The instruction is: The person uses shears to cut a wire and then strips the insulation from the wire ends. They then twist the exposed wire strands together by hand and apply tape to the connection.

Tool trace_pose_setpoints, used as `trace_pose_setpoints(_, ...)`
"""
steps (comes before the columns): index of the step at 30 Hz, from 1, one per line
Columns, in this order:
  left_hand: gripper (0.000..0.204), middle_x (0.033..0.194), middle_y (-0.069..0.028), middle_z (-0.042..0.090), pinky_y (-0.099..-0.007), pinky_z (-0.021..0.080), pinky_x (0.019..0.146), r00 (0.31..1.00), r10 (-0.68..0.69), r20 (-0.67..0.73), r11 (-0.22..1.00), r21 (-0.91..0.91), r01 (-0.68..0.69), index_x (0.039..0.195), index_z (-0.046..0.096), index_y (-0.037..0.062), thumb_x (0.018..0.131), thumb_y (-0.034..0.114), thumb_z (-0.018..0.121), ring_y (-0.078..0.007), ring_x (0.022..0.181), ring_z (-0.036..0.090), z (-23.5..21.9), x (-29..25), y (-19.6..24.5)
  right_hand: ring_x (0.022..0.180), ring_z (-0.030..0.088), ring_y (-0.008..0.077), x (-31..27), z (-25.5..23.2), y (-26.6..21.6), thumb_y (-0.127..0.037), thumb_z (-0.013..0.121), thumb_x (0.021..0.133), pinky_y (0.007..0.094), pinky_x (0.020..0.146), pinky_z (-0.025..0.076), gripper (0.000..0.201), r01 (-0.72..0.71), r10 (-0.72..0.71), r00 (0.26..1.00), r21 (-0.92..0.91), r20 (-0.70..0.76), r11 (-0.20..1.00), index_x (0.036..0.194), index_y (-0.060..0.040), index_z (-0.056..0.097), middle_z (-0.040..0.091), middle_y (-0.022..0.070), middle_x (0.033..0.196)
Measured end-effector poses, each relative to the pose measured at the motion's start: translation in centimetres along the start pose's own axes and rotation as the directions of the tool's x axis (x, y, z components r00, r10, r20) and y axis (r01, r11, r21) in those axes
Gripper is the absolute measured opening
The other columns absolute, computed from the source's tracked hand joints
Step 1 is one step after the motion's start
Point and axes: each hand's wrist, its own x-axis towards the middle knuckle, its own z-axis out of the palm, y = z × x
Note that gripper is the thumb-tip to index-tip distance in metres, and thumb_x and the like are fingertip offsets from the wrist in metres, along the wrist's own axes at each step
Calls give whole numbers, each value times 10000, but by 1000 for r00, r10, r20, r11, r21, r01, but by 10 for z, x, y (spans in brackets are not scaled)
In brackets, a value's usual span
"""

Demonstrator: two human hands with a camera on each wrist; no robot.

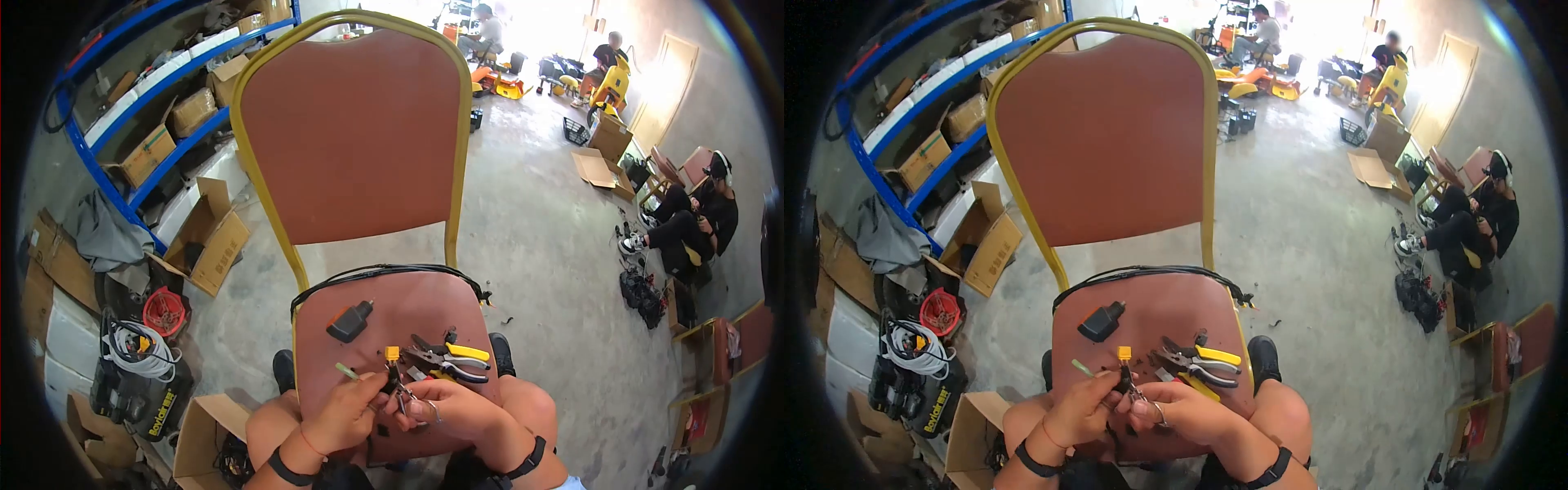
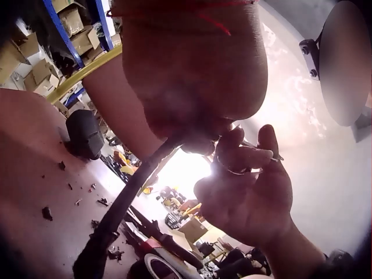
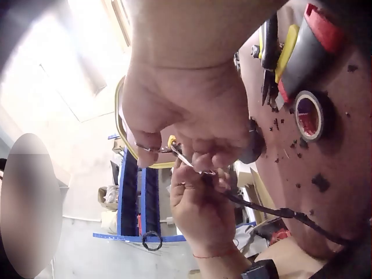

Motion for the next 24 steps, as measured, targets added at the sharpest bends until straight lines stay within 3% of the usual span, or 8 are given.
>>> trace_pose_setpoints(4, 350, 1075, -155, 639, -313, 511, 801, 996, 75, -37, 996, 59, -73, 1241, 579, 1, 908, -43, 482, -273, 906, 647, -3, -2, -3, 903, 555, 88, 6, 0, 3, -278, 651, 942, 252, 813, 442, 345, 41, -42, 998, 18, 37, 999, 1156, -9, 627, 619, 3, 965)
trace_pose_setpoints(7, 309, 1093, -130, 650, -309, 508, 796, 999, -24, -39, 994, -110, 19, 1250, 574, -9, 955, 14, 484, -220, 902, 643, -2, -1, -4, 922, 560, 87, 5, -1, 6, -251, 665, 932, 255, 824, 450, 335, 40, -42, 999, 56, 28, 998, 1157, -6, 626, 628, 5, 998)
trace_pose_setpoints(10, 293, 1102, -106, 662, -304, 503, 792, 996, -60, -60, 987, -155, 50, 1251, 570, -25, 992, 82, 485, -177, 887, 631, -2, -5, -15, 929, 568, 88, 8, -4, 13, -220, 668, 931, 255, 835, 459, 320, 44, -48, 998, 101, 42, 994, 1160, -2, 624, 630, 4, 1011)
trace_pose_setpoints(13, 291, 1076, -95, 670, -285, 497, 765, 987, 86, -134, 985, -135, -105, 1241, 577, -31, 1000, 107, 488, -156, 844, 615, -1, 0, -17, 933, 577, 87, 10, -5, 18, -197, 662, 935, 256, 850, 468, 304, 41, -47, 998, 138, 38, 990, 1165, -2, 623, 634, 6, 1015)
trace_pose_setpoints(16, 289, 1043, -86, 672, -276, 495, 773, 989, 67, -129, 985, -150, -87, 1229, 590, -25, 1004, 129, 496, -147, 857, 614, -3, 0, -17, 930, 583, 85, 8, 3, 10, -191, 653, 942, 256, 865, 471, 296, 61, -63, 998, 93, 18, 994, 1169, -4, 624, 638, 10, 1013)
trace_pose_setpoints(19, 287, 1013, -84, 672, -275, 494, 791, 995, 19, -101, 982, -184, -38, 1221, 598, -20, 1006, 140, 494, -156, 886, 624, -7, -2, -7, 932, 582, 82, 7, 8, 6, -204, 649, 946, 255, 857, 471, 301, 78, -79, 997, 59, 23, 995, 1172, -6, 626, 640, 7, 1011)
trace_pose_setpoints(22, 298, 1159, -161, 648, -330, 504, 883, 997, -14, -73, 983, -181, 0, 1257, 560, -17, 981, 87, 520, -258, 1031, 648, -7, -3, -10, 937, 577, 80, 8, 9, 8, -219, 646, 950, 251, 843, 466, 302, 75, -78, 996, 68, 36, 995, 1167, -9, 629, 641, 2, 1012)
trace_pose_setpoints(24, 301, 1144, -158, 649, -331, 505, 877, 997, 11, -72, 989, -147, -21, 1260, 559, -19, 979, 83, 518, -259, 1014, 651, -7, -1, -12, 943, 574, 79, 9, 7, 6, -224, 644, 952, 248, 837, 461, 301, 55, -58, 998, 69, 38, 996, 1166, -12, 630, 642, -1, 1019)
